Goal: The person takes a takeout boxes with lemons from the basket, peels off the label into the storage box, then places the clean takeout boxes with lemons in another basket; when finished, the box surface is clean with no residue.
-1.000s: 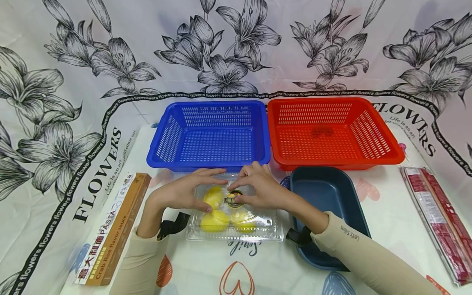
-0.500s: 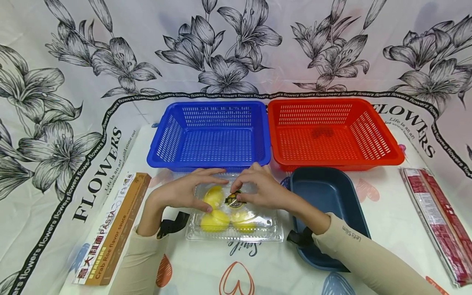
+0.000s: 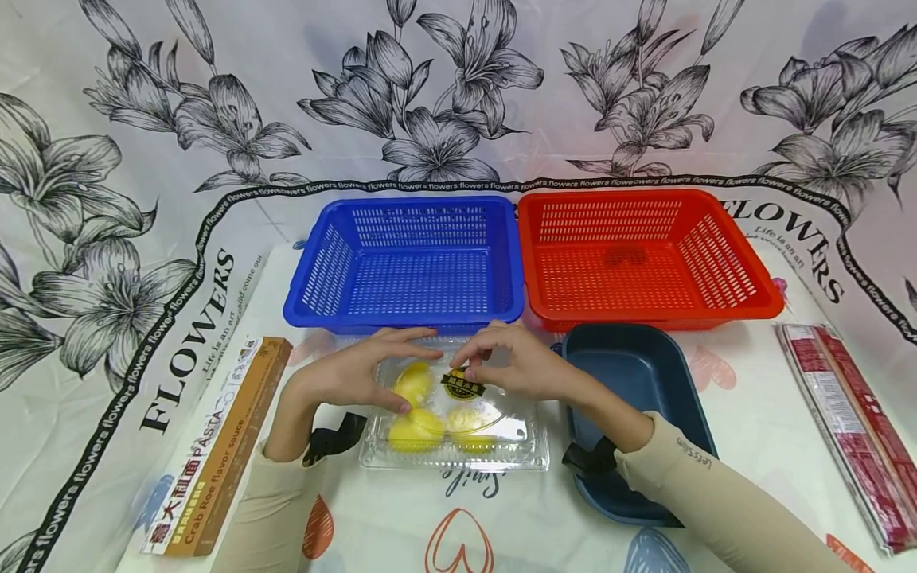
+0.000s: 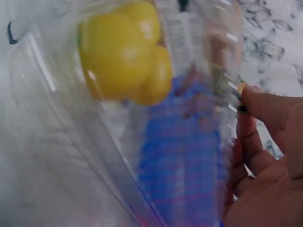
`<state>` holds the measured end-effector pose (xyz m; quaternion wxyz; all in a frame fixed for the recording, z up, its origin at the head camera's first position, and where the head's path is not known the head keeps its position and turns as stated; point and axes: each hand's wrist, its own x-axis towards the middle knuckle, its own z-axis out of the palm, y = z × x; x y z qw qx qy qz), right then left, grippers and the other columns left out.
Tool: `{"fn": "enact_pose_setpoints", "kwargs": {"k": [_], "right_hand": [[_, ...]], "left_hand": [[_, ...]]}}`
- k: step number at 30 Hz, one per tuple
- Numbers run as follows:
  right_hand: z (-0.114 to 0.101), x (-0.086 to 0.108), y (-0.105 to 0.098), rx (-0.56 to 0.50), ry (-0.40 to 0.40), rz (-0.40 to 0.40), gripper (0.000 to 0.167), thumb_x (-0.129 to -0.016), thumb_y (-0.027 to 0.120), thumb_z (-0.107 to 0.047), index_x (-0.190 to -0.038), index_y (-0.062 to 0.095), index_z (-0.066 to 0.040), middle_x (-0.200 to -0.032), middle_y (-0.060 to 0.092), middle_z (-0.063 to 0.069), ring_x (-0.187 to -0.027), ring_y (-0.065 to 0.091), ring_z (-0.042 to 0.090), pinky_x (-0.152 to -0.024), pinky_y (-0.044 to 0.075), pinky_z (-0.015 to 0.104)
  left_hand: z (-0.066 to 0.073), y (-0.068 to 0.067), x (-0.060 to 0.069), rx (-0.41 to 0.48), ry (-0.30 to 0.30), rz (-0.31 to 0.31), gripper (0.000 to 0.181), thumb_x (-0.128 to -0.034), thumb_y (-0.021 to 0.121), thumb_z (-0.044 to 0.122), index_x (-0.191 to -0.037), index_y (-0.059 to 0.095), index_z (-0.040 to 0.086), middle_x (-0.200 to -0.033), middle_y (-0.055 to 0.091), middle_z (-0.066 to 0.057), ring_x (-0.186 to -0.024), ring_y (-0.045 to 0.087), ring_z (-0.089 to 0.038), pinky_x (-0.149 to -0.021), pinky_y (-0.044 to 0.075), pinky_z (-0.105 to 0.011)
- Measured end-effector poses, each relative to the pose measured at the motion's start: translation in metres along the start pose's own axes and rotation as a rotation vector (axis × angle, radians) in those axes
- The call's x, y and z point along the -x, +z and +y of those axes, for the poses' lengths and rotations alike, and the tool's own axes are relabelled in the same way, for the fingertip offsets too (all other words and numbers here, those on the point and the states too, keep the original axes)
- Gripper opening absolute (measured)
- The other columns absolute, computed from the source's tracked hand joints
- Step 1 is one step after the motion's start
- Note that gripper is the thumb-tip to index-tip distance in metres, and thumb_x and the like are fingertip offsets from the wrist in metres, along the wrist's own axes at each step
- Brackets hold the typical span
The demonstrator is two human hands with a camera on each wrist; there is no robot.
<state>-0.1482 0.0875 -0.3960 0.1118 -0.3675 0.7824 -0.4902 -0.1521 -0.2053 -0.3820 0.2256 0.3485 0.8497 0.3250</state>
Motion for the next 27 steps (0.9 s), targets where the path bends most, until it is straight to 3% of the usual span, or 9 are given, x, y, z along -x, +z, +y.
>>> {"fn": "enact_pose_setpoints", "kwargs": {"k": [3, 10, 14, 19, 27], "right_hand": [[-0.002, 0.007, -0.01, -0.066, 0.049, 0.019, 0.02, -0.094, 0.071, -0.009, -0.113, 0.077, -0.01, -0.108, 0.076, -0.001, -0.097, 0.06, 0.017, -0.085, 0.051, 0.038], [0.0, 0.031, -0.037, -0.158, 0.169, 0.101, 0.017, -0.096, 0.069, -0.01, -0.112, 0.076, -0.012, -0.101, 0.073, 0.004, -0.081, 0.06, 0.019, -0.069, 0.051, 0.026], [0.006, 0.047, -0.054, -0.193, 0.189, 0.137, 0.018, -0.096, 0.068, -0.008, -0.113, 0.074, -0.007, -0.1, 0.072, 0.003, -0.085, 0.063, 0.018, -0.073, 0.056, 0.027], [0.016, 0.071, -0.076, -0.167, 0.24, 0.174, 0.019, -0.097, 0.068, -0.009, -0.115, 0.074, -0.006, -0.103, 0.074, -0.001, -0.091, 0.065, 0.017, -0.08, 0.058, 0.03], [0.033, 0.106, -0.097, -0.109, 0.331, 0.209, 0.019, -0.097, 0.069, -0.014, -0.115, 0.074, -0.009, -0.099, 0.071, 0.0, -0.091, 0.063, 0.018, -0.08, 0.058, 0.026]], "left_hand": [[0.001, 0.0, -0.001, -0.007, 0.007, -0.001, 0.076, -0.0786, 0.088, 0.025, -0.148, 0.055, 0.024, -0.168, 0.029, -0.003, -0.156, 0.02, -0.037, -0.117, 0.03, -0.067], [0.002, 0.0, 0.0, -0.003, 0.013, -0.002, 0.076, -0.0788, 0.087, 0.023, -0.148, 0.055, 0.024, -0.169, 0.028, -0.006, -0.155, 0.021, -0.037, -0.117, 0.031, -0.065], [0.001, 0.001, 0.001, -0.006, 0.014, 0.0, 0.076, -0.0789, 0.087, 0.022, -0.148, 0.055, 0.026, -0.168, 0.028, -0.006, -0.155, 0.021, -0.037, -0.117, 0.031, -0.066], [-0.001, 0.002, 0.001, -0.004, 0.013, 0.005, 0.076, -0.0787, 0.087, 0.02, -0.148, 0.055, 0.026, -0.168, 0.029, -0.003, -0.155, 0.022, -0.037, -0.117, 0.03, -0.066], [-0.002, 0.001, 0.0, 0.004, 0.014, 0.002, 0.075, -0.0791, 0.087, 0.021, -0.147, 0.056, 0.027, -0.168, 0.029, -0.005, -0.155, 0.021, -0.037, -0.116, 0.03, -0.067]]}}
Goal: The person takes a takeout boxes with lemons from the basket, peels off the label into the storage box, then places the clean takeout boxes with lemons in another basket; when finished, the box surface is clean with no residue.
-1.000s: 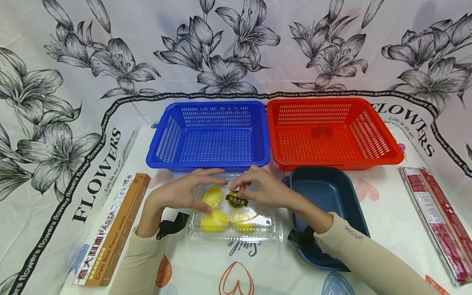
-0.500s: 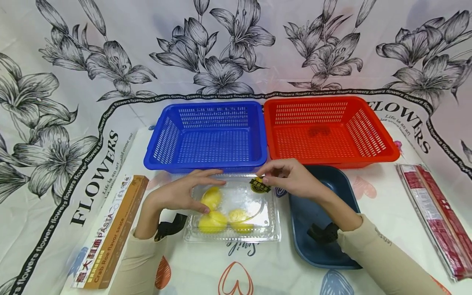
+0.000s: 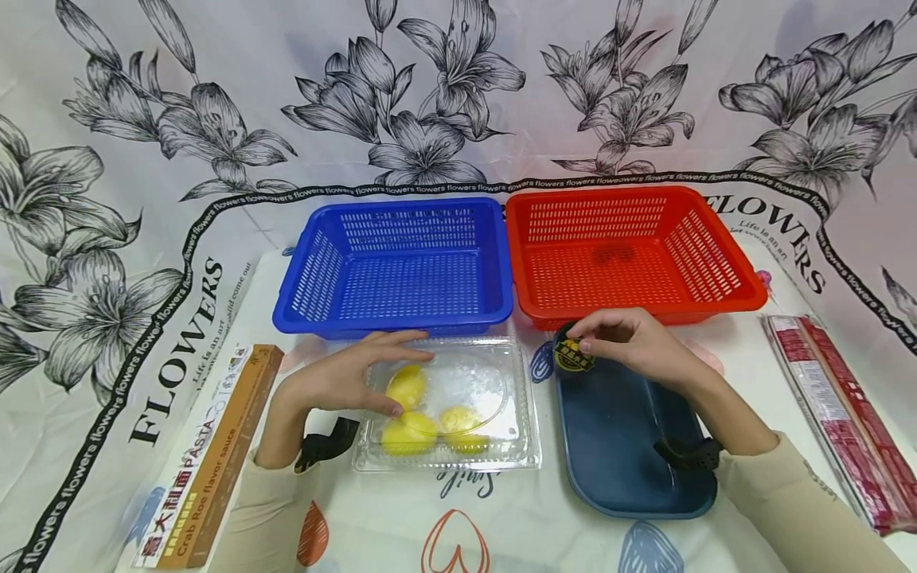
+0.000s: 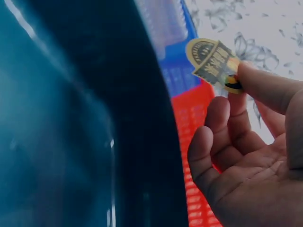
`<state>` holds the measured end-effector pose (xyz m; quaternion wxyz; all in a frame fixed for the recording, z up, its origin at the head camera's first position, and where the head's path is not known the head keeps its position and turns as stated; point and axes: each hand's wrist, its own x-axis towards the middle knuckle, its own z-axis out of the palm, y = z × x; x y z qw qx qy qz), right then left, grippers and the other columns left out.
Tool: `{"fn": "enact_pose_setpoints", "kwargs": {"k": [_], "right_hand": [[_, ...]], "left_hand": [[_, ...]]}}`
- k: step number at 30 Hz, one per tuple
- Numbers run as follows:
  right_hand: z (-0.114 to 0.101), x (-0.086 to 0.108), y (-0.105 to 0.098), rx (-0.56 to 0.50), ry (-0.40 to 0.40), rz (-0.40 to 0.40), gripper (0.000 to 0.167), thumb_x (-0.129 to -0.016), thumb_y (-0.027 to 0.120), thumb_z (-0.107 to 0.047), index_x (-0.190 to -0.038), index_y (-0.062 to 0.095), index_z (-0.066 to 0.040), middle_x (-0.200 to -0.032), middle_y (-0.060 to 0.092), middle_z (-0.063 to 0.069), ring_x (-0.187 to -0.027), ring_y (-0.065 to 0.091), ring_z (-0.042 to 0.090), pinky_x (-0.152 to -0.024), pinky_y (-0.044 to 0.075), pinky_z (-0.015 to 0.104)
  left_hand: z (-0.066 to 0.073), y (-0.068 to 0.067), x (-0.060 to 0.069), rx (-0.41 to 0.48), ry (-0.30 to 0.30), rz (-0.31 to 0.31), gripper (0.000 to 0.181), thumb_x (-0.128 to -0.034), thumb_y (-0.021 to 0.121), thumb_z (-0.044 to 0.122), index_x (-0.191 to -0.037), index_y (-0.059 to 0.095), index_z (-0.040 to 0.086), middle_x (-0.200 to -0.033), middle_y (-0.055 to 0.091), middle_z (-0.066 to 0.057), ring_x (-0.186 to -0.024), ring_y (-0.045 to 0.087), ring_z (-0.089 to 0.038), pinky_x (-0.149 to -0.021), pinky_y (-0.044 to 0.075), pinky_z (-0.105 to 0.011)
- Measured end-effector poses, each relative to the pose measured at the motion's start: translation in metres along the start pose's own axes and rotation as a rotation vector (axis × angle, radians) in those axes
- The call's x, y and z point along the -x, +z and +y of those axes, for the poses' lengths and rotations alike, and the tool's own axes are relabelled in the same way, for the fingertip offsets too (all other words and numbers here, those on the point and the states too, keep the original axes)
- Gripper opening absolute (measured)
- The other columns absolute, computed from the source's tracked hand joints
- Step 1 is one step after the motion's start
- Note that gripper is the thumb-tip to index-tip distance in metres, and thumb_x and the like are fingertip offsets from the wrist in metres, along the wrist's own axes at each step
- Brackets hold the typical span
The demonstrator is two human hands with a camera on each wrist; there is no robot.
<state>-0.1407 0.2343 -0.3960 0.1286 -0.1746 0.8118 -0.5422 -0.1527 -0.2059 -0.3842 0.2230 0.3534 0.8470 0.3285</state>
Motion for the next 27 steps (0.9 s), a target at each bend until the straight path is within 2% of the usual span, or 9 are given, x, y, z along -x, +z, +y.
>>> {"fn": "enact_pose_setpoints", "kwargs": {"k": [3, 9, 17, 21, 27], "right_hand": [[0.007, 0.005, -0.004, 0.034, 0.02, -0.03, 0.019, -0.096, 0.069, -0.014, -0.114, 0.075, -0.012, -0.1, 0.072, 0.003, -0.09, 0.064, 0.018, -0.08, 0.058, 0.027], [0.024, 0.009, -0.007, 0.106, 0.033, -0.145, 0.018, -0.096, 0.07, -0.013, -0.113, 0.075, -0.012, -0.108, 0.075, 0.007, -0.089, 0.066, 0.014, -0.078, 0.057, 0.025], [0.045, 0.005, -0.008, 0.14, 0.035, -0.214, 0.018, -0.097, 0.068, -0.01, -0.113, 0.074, -0.009, -0.106, 0.075, 0.01, -0.085, 0.062, 0.007, -0.074, 0.054, 0.021], [0.047, 0.004, -0.007, 0.164, 0.024, -0.221, 0.017, -0.096, 0.069, -0.01, -0.112, 0.075, -0.009, -0.101, 0.074, 0.009, -0.082, 0.06, 0.007, -0.073, 0.054, 0.021], [0.047, 0.003, -0.004, 0.246, -0.014, -0.156, 0.017, -0.093, 0.073, -0.012, -0.109, 0.076, -0.011, -0.103, 0.075, 0.006, -0.086, 0.065, 0.005, -0.076, 0.056, 0.022]], "left_hand": [[-0.001, 0.0, 0.0, 0.002, 0.004, -0.002, 0.075, -0.0795, 0.087, 0.022, -0.147, 0.055, 0.027, -0.168, 0.028, -0.006, -0.155, 0.021, -0.037, -0.116, 0.031, -0.067], [-0.002, -0.001, 0.0, -0.001, 0.02, 0.0, 0.075, -0.0798, 0.087, 0.023, -0.148, 0.055, 0.025, -0.169, 0.028, -0.004, -0.155, 0.022, -0.037, -0.116, 0.033, -0.065], [-0.002, -0.001, 0.001, 0.0, 0.017, 0.0, 0.074, -0.08, 0.087, 0.023, -0.147, 0.056, 0.025, -0.168, 0.029, -0.001, -0.155, 0.022, -0.036, -0.116, 0.033, -0.064], [-0.002, -0.001, 0.0, 0.001, 0.014, -0.002, 0.074, -0.0801, 0.086, 0.023, -0.148, 0.055, 0.025, -0.169, 0.028, -0.002, -0.155, 0.021, -0.036, -0.116, 0.033, -0.065], [-0.003, 0.0, 0.0, 0.004, 0.013, -0.002, 0.075, -0.0798, 0.087, 0.024, -0.147, 0.055, 0.026, -0.169, 0.028, -0.002, -0.155, 0.021, -0.037, -0.116, 0.033, -0.065]]}}
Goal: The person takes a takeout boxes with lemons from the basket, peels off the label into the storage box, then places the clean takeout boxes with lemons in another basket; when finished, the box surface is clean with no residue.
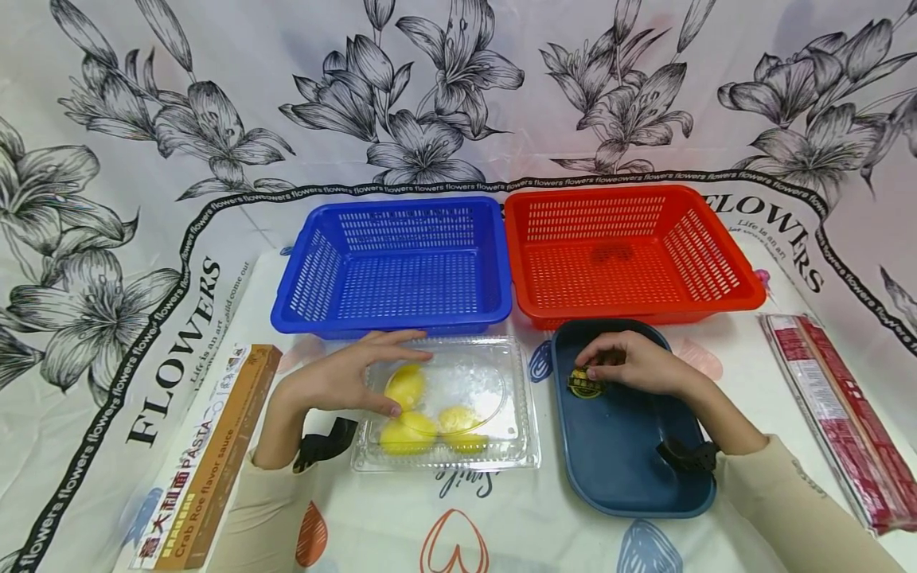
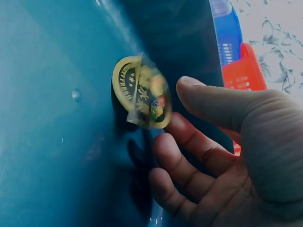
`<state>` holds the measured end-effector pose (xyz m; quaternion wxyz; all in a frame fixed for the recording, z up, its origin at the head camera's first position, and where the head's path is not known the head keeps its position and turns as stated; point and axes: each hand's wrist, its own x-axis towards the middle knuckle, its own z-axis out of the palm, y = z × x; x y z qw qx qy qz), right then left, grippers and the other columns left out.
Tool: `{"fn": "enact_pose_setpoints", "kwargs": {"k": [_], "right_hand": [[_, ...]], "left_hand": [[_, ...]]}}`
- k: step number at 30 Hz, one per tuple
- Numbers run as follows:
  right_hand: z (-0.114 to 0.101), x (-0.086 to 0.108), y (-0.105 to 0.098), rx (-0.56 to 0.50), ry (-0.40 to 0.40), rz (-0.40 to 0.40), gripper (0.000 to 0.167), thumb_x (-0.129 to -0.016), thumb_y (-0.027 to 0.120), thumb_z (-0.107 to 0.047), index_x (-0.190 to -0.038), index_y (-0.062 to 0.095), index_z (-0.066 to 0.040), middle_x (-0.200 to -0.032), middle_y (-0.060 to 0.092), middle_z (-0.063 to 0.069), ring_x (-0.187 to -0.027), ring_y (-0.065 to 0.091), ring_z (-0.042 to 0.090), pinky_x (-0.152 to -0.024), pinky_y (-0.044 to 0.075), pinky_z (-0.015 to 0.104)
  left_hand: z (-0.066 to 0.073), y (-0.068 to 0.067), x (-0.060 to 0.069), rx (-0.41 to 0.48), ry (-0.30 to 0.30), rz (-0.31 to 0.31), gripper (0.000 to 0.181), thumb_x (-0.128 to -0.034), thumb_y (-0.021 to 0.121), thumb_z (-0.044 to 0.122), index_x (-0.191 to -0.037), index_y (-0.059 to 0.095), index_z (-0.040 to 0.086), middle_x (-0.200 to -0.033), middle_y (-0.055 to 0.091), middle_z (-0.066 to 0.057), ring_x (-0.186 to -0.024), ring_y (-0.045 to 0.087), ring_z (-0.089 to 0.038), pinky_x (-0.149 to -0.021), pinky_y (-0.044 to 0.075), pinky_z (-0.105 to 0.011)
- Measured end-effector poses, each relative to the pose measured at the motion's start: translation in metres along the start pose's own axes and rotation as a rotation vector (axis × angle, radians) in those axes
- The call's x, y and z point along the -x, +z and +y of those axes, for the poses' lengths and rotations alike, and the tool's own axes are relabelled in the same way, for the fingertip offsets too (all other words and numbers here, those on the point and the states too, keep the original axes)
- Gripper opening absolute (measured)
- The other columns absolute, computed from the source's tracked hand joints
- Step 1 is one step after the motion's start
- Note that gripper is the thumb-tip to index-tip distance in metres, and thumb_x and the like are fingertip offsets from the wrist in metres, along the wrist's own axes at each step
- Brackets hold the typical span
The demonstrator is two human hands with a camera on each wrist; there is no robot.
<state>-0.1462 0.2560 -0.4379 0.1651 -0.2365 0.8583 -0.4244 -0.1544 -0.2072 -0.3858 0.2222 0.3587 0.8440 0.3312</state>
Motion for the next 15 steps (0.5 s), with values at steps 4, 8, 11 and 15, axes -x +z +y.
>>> {"fn": "enact_pose_setpoints", "kwargs": {"k": [4, 8, 11, 15], "right_hand": [[0.0001, 0.0002, 0.0013, 0.032, -0.021, 0.043, 0.018, -0.091, 0.076, -0.014, -0.11, 0.077, -0.013, -0.105, 0.075, 0.005, -0.087, 0.064, 0.003, -0.073, 0.054, 0.023], [0.0008, 0.0008, 0.0014, 0.039, -0.053, 0.065, 0.02, -0.09, 0.076, -0.012, -0.11, 0.077, -0.014, -0.105, 0.076, 0.003, -0.087, 0.064, 0.003, -0.072, 0.054, 0.022], [0.0003, 0.0024, 0.0003, 0.037, -0.057, 0.076, 0.02, -0.091, 0.076, -0.013, -0.111, 0.077, -0.014, -0.105, 0.076, 0.002, -0.088, 0.065, 0.004, -0.075, 0.055, 0.022], [-0.005, 0.0073, -0.0025, 0.002, -0.028, 0.078, 0.021, -0.093, 0.074, -0.016, -0.114, 0.076, -0.013, -0.109, 0.075, 0.005, -0.094, 0.067, 0.007, -0.08, 0.056, 0.023]], "left_hand": [[0.0005, 0.0002, -0.0002, 0.004, 0.002, 0.001, 0.074, -0.0796, 0.087, 0.023, -0.147, 0.056, 0.026, -0.168, 0.029, -0.006, -0.155, 0.021, -0.037, -0.115, 0.034, -0.066], [0.0002, 0.0003, -0.0004, 0.0, 0.004, 0.002, 0.075, -0.0796, 0.087, 0.022, -0.147, 0.056, 0.026, -0.168, 0.029, -0.007, -0.154, 0.022, -0.037, -0.115, 0.034, -0.065], [-0.0003, 0.0001, -0.0002, -0.004, 0.005, 0.003, 0.075, -0.0796, 0.087, 0.022, -0.147, 0.056, 0.026, -0.168, 0.029, -0.007, -0.154, 0.022, -0.037, -0.115, 0.034, -0.065], [-0.0011, 0.0001, 0.0002, 0.001, 0.004, 0.003, 0.074, -0.0798, 0.087, 0.023, -0.147, 0.055, 0.026, -0.168, 0.029, -0.006, -0.155, 0.022, -0.037, -0.115, 0.033, -0.066]]}}
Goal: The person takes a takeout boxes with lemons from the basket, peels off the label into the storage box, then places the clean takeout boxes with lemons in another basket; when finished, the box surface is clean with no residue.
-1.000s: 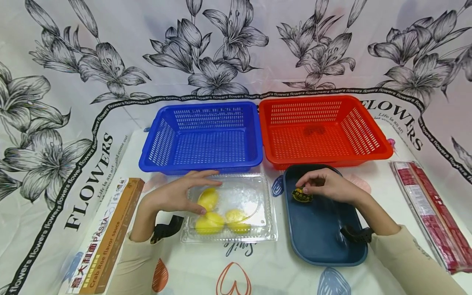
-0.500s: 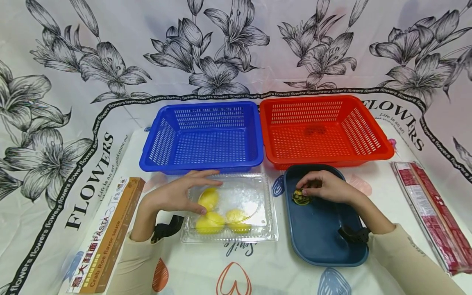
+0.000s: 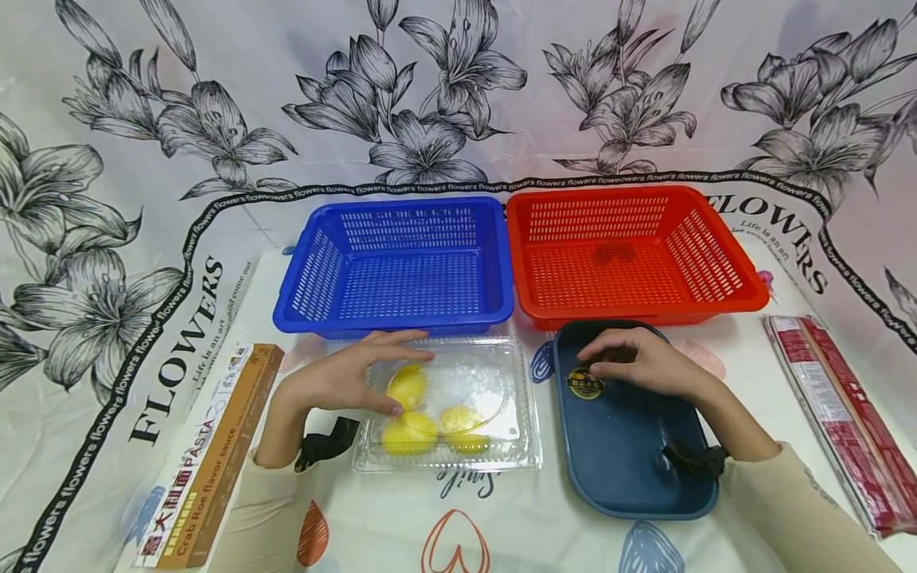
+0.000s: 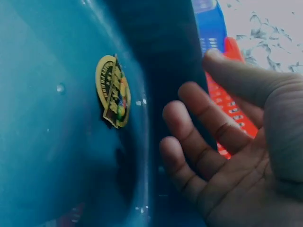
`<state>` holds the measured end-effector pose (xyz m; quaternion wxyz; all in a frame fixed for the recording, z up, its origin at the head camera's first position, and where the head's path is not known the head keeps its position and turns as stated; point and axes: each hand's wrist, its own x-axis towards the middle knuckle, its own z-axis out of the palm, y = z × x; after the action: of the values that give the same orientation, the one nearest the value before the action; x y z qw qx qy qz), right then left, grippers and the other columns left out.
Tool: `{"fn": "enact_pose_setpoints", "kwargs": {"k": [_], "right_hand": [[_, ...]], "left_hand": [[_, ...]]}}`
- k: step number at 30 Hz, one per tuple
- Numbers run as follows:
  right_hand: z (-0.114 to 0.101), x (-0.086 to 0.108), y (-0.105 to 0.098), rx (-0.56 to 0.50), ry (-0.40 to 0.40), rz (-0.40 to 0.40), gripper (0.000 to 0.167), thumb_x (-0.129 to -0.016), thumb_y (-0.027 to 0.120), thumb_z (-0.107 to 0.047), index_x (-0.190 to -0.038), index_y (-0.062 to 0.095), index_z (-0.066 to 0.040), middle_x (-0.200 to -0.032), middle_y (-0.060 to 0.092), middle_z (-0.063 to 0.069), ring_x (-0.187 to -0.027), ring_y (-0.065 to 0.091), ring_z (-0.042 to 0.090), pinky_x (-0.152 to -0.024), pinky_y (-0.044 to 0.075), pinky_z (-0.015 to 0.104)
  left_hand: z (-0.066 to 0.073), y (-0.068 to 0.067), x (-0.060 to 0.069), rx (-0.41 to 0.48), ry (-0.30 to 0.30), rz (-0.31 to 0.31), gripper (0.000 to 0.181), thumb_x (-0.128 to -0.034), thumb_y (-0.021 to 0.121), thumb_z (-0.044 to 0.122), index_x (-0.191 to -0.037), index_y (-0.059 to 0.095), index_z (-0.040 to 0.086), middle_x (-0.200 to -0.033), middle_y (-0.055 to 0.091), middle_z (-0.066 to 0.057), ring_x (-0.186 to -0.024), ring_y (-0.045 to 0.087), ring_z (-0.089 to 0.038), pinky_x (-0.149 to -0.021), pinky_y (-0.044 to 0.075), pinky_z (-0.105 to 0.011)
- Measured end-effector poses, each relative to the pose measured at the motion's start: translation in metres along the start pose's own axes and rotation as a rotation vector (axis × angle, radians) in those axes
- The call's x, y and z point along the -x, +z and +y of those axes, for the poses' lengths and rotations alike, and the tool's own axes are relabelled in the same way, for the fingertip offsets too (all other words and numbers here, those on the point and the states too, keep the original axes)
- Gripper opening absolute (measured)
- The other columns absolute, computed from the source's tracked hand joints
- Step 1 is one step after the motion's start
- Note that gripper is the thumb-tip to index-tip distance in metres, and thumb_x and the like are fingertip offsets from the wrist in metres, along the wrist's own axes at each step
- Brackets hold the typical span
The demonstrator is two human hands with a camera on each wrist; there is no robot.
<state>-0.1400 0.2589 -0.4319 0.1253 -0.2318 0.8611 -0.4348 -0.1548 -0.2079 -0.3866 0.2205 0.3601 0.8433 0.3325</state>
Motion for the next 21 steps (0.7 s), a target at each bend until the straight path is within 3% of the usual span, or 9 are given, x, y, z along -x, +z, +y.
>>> {"fn": "enact_pose_setpoints", "kwargs": {"k": [5, 8, 10, 12, 15, 17, 19, 21], "right_hand": [[-0.012, 0.011, -0.01, -0.04, 0.019, 0.019, 0.021, -0.095, 0.073, -0.019, -0.115, 0.076, -0.017, -0.113, 0.074, 0.009, -0.098, 0.068, 0.011, -0.084, 0.057, 0.026], [-0.017, 0.02, -0.017, -0.037, 0.028, 0.069, 0.02, -0.095, 0.072, -0.019, -0.114, 0.076, -0.023, -0.111, 0.075, 0.001, -0.099, 0.068, 0.01, -0.084, 0.057, 0.025], [-0.018, 0.025, -0.022, -0.076, 0.007, 0.133, 0.021, -0.096, 0.07, -0.012, -0.114, 0.076, -0.018, -0.109, 0.075, -0.004, -0.097, 0.069, 0.01, -0.084, 0.058, 0.024], [-0.017, 0.028, -0.028, -0.153, -0.042, 0.217, 0.02, -0.096, 0.066, -0.004, -0.113, 0.075, -0.009, -0.106, 0.075, -0.006, -0.093, 0.071, 0.01, -0.082, 0.058, 0.021], [-0.014, 0.029, -0.039, -0.356, -0.188, 0.353, 0.02, -0.095, 0.058, 0.011, -0.108, 0.071, 0.005, -0.101, 0.076, -0.001, -0.082, 0.073, 0.012, -0.077, 0.059, 0.02], [-0.01, 0.027, -0.048, -0.421, -0.26, 0.448, 0.019, -0.094, 0.056, 0.015, -0.105, 0.07, 0.009, -0.098, 0.077, 0.0, -0.078, 0.073, 0.011, -0.075, 0.059, 0.018], [-0.008, 0.025, -0.057, -0.405, -0.275, 0.575, 0.015, -0.094, 0.057, 0.014, -0.102, 0.07, 0.012, -0.094, 0.077, -0.002, -0.076, 0.071, 0.009, -0.073, 0.057, 0.015], [-0.004, 0.022, -0.067, -0.269, -0.211, 0.735, 0.013, -0.094, 0.062, 0.007, -0.102, 0.071, 0.012, -0.089, 0.076, -0.009, -0.076, 0.068, 0.005, -0.07, 0.054, 0.012]], "left_hand": [[0.001, 0.001, -0.002, 0.007, 0.0, -0.003, 0.075, -0.0801, 0.086, 0.023, -0.148, 0.055, 0.026, -0.169, 0.028, -0.001, -0.156, 0.02, -0.036, -0.116, 0.031, -0.066], [0.001, 0.001, -0.003, 0.009, 0.009, -0.008, 0.076, -0.0801, 0.086, 0.022, -0.149, 0.054, 0.026, -0.169, 0.028, -0.001, -0.156, 0.02, -0.036, -0.117, 0.03, -0.065], [0.001, 0.002, -0.003, 0.014, 0.012, -0.011, 0.076, -0.0801, 0.086, 0.021, -0.149, 0.054, 0.025, -0.169, 0.027, -0.003, -0.156, 0.02, -0.037, -0.117, 0.029, -0.066], [0.0, 0.003, -0.003, 0.021, 0.01, -0.011, 0.076, -0.0801, 0.086, 0.021, -0.149, 0.054, 0.025, -0.169, 0.027, -0.005, -0.156, 0.019, -0.037, -0.117, 0.028, -0.067], [0.0, 0.004, -0.001, 0.034, -0.001, -0.004, 0.076, -0.0803, 0.086, 0.021, -0.149, 0.054, 0.027, -0.169, 0.027, -0.006, -0.157, 0.018, -0.036, -0.118, 0.028, -0.067], [-0.001, 0.005, 0.001, 0.038, -0.008, 0.013, 0.075, -0.0801, 0.086, 0.022, -0.148, 0.054, 0.029, -0.168, 0.028, -0.007, -0.157, 0.018, -0.035, -0.118, 0.028, -0.066], [-0.001, 0.005, 0.004, 0.04, -0.018, 0.034, 0.074, -0.0801, 0.086, 0.023, -0.147, 0.055, 0.031, -0.168, 0.029, -0.005, -0.157, 0.019, -0.033, -0.119, 0.028, -0.066], [-0.001, 0.004, 0.007, 0.04, -0.027, 0.054, 0.074, -0.0802, 0.086, 0.024, -0.147, 0.055, 0.032, -0.168, 0.029, -0.005, -0.157, 0.019, -0.033, -0.119, 0.028, -0.066]]}}
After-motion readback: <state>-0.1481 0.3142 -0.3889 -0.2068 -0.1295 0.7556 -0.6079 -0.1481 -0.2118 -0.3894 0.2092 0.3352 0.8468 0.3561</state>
